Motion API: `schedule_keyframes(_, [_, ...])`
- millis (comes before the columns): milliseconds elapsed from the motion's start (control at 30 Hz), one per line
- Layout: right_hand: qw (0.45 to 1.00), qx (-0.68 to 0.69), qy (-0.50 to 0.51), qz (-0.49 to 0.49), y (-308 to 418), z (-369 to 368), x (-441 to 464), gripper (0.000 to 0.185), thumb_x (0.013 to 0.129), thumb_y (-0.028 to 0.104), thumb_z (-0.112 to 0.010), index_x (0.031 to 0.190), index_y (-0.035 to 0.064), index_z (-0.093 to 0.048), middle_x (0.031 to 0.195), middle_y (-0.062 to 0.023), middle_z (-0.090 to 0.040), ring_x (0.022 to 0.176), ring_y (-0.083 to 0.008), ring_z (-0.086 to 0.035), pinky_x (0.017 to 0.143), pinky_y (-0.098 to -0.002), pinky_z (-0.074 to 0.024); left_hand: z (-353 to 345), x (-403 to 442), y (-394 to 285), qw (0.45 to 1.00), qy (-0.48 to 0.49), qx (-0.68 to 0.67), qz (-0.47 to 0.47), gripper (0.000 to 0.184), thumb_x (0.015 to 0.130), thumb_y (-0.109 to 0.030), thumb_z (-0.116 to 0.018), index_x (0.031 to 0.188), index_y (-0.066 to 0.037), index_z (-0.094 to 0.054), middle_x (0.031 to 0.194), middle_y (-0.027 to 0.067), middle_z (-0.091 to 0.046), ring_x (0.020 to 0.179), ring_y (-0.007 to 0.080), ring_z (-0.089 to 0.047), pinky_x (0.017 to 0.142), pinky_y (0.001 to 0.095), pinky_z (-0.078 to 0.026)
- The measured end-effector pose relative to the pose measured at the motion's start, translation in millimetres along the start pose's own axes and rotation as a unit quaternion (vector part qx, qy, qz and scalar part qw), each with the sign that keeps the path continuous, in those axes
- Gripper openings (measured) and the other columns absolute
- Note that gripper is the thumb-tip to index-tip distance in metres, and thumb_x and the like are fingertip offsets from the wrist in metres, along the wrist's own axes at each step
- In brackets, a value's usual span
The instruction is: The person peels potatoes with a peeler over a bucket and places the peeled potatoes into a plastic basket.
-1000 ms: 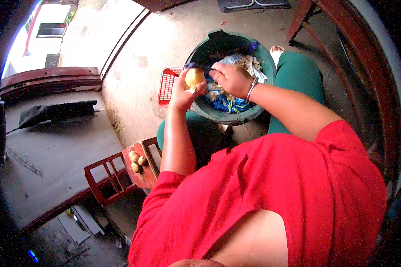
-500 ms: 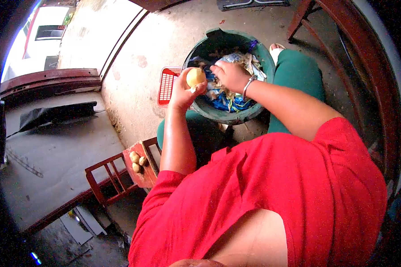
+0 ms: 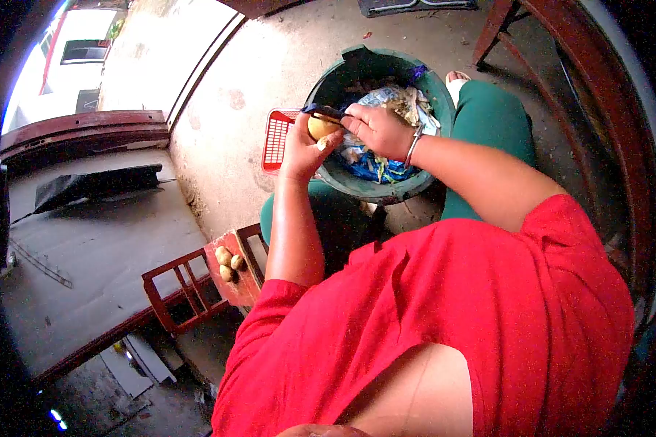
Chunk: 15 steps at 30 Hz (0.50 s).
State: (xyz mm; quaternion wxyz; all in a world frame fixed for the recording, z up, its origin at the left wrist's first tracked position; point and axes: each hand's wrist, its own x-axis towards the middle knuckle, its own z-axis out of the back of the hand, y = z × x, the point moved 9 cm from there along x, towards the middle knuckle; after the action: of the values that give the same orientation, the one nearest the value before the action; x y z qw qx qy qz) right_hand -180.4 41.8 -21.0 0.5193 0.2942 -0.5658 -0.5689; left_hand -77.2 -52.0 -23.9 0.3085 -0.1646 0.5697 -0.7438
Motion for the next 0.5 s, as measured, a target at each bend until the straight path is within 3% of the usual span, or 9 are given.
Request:
schedule_keyframes(133, [0.998,-0.057,-0.004,-0.024,0.4,3.1,-1.9,0.020,0.096,0.021,-0.050,0.092,0.0021,-0.055,0.073,-0.0160,-0.057,0.069,-0.0259,-0.058,0.064,-0.0360,-0.0444,-2.0,1.0,2.6,1.000,0.017,0.020,-0.001,0.048,0.072,-0.023,-0.080,0.106,0.000,-0.057,0.087,0.0067,-0.065,0.078,0.0139,-0.061,0.070,0.0286,-0.051])
schedule_keyframes(200, [0.997,-0.036,0.007,-0.065,-11.9,2.6,-1.4,0.027,0.098,0.024,-0.048,0.103,-0.0008,-0.056,0.076,-0.0071,-0.057,0.075,-0.0168,-0.057,0.070,-0.0318,-0.0446,-2.5,2.4,5.4,1.000,0.019,0.007,0.002,0.049,0.072,-0.024,-0.080,0.107,0.001,-0.056,0.087,0.0072,-0.065,0.078,0.0139,-0.061,0.070,0.0286,-0.051])
schedule_keyframes(233, [0.997,-0.036,0.006,-0.066,-14.5,3.0,-0.1,0.027,0.098,0.024,-0.048,0.103,-0.0008,-0.056,0.076,-0.0071,-0.057,0.075,-0.0168,-0.057,0.070,-0.0318,-0.0446,-2.8,3.1,6.3,1.000,0.019,-0.006,0.004,0.050,0.072,-0.026,-0.080,0.107,0.001,-0.056,0.086,0.0078,-0.065,0.077,0.0139,-0.061,0.070,0.0286,-0.051])
schedule_keyframes(300, [0.995,0.020,0.004,-0.098,-27.5,2.1,1.6,0.026,0.098,0.024,-0.048,0.099,-0.0004,-0.056,0.073,-0.0063,-0.057,0.072,-0.0165,-0.056,0.067,-0.0305,-0.0430,-3.8,2.1,7.5,1.000,0.020,-0.009,0.016,0.050,0.072,-0.026,-0.080,0.107,0.000,-0.056,0.087,0.0079,-0.065,0.078,0.0140,-0.061,0.070,0.0288,-0.051])
schedule_keyframes(333, [0.998,-0.008,-0.016,-0.055,-23.8,3.9,4.0,0.029,0.098,0.029,-0.046,0.095,0.0017,-0.056,0.066,-0.0032,-0.052,0.059,-0.0138,-0.053,0.056,-0.0272,-0.0416,-4.2,1.0,8.5,0.999,0.020,-0.011,0.029,0.051,0.071,-0.026,-0.080,0.108,0.000,-0.056,0.087,0.0080,-0.065,0.078,0.0142,-0.061,0.070,0.0290,-0.051])
schedule_keyframes(367, [0.998,-0.008,-0.017,-0.055,-28.4,7.2,5.4,0.029,0.098,0.029,-0.046,0.095,0.0017,-0.056,0.066,-0.0032,-0.052,0.059,-0.0138,-0.053,0.056,-0.0272,-0.0416,-4.7,1.6,10.4,0.999,0.020,-0.011,0.029,0.051,0.071,-0.026,-0.080,0.108,0.000,-0.056,0.087,0.0080,-0.065,0.078,0.0142,-0.061,0.070,0.0290,-0.051])
schedule_keyframes(433, [0.914,0.079,0.040,-0.395,-79.8,-1.0,-16.9,0.038,0.098,0.037,-0.042,0.092,0.0029,-0.059,0.063,-0.0064,-0.053,0.052,-0.0170,-0.052,0.050,-0.0327,-0.0423,-5.3,2.3,8.8,0.999,0.019,-0.036,-0.009,0.052,0.070,-0.025,-0.081,0.109,-0.001,-0.056,0.089,0.0082,-0.064,0.080,0.0148,-0.061,0.071,0.0300,-0.051])
schedule_keyframes(500, [0.919,0.068,0.045,-0.385,-87.2,-1.1,-16.6,0.044,0.097,0.043,-0.039,0.092,0.0043,-0.059,0.061,-0.0036,-0.050,0.045,-0.0150,-0.046,0.045,-0.0312,-0.0396,-3.3,0.8,8.2,1.000,0.021,-0.003,-0.009,0.053,0.071,-0.021,-0.081,0.112,-0.001,-0.054,0.091,0.0074,-0.064,0.083,0.0145,-0.061,0.073,0.0292,-0.052])
